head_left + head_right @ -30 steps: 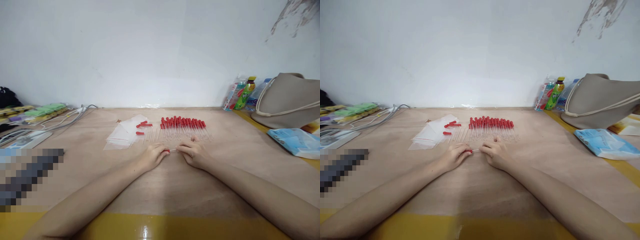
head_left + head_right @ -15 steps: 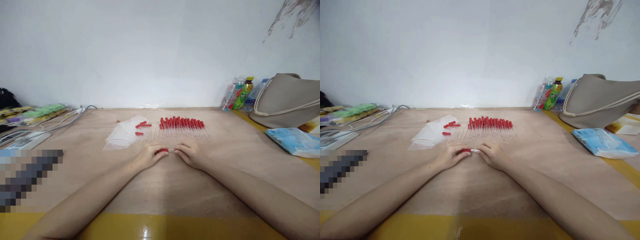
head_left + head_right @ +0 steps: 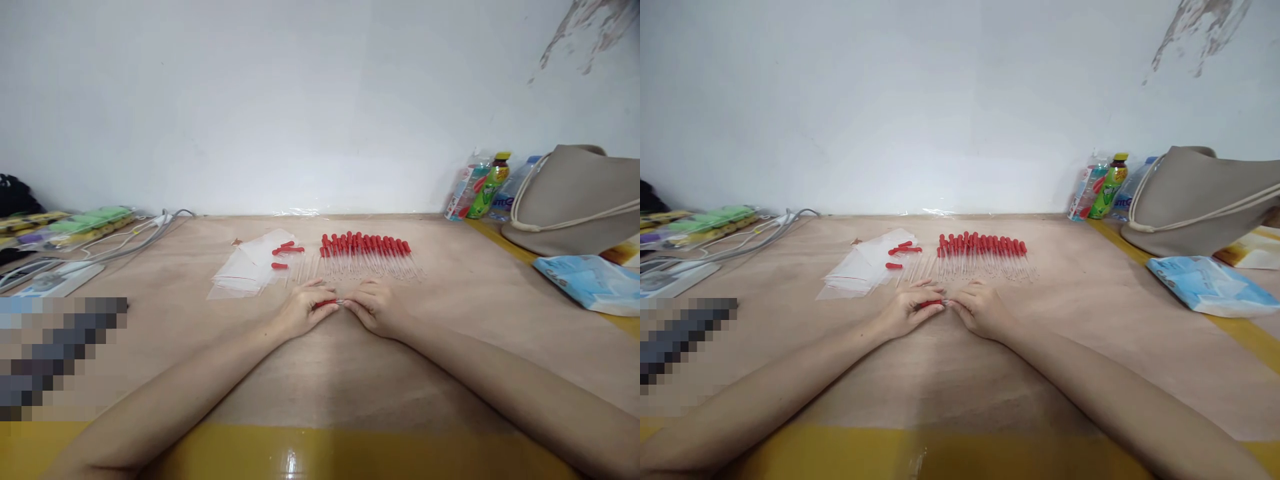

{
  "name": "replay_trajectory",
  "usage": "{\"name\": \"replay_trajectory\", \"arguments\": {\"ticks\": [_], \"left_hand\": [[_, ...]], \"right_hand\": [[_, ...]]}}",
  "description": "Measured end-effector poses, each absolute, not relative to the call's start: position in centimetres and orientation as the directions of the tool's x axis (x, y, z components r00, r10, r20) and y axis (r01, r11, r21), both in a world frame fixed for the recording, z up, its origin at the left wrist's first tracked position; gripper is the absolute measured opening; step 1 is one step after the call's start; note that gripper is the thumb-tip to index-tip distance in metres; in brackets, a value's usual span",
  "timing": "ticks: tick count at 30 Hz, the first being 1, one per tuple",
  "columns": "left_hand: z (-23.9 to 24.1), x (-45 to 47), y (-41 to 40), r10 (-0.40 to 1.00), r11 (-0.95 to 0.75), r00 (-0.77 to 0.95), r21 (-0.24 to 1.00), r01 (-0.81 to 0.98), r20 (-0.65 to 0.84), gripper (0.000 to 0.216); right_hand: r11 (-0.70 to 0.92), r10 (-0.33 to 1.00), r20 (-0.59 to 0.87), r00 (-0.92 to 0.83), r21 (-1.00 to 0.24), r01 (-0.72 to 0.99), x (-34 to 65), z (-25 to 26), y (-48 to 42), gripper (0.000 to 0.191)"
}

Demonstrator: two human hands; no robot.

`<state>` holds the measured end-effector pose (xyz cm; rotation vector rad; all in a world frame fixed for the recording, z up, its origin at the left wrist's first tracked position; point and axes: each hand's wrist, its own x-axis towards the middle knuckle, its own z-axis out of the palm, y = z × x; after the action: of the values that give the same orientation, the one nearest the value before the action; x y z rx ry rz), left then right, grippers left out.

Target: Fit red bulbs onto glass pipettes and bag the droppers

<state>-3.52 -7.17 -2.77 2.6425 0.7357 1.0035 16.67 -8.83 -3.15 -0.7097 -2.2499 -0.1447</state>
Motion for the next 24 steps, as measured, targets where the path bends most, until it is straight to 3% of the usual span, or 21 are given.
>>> {"name": "replay_trajectory", "arguments": {"ticks": [12, 20, 22, 24], "left_hand": [[-2.5, -3.6, -7.1, 0.527, -0.848, 0.622, 0.313, 0.428, 0.579, 0.015], [-2.4, -4.2, -6.9, 0.572, -0.813, 0.581, 0.307, 0.494, 0.579, 0.025], [-2.3, -4.3, -7.1, 0.611, -0.785, 0.551, 0.344, 0.515, 0.568, 0.031], [-2.2, -4.4, -7.3, 0.627, -0.776, 0.564, 0.371, 0.510, 0.538, 0.032]], "right_hand": [[0.805, 0.528, 0.673, -0.519, -0.201, 0.558, 15.8, -2.8, -8.6, 0.022], [0.705, 0.559, 0.586, -0.587, 0.036, 0.708, 16.9, -0.9, -9.1, 0.020], [0.669, 0.633, 0.560, -0.534, -0.051, 0.741, 17.7, -0.6, -8.8, 0.023], [0.591, 0.731, 0.551, -0.402, -0.219, 0.776, 18.7, -0.4, -7.8, 0.022]]}}
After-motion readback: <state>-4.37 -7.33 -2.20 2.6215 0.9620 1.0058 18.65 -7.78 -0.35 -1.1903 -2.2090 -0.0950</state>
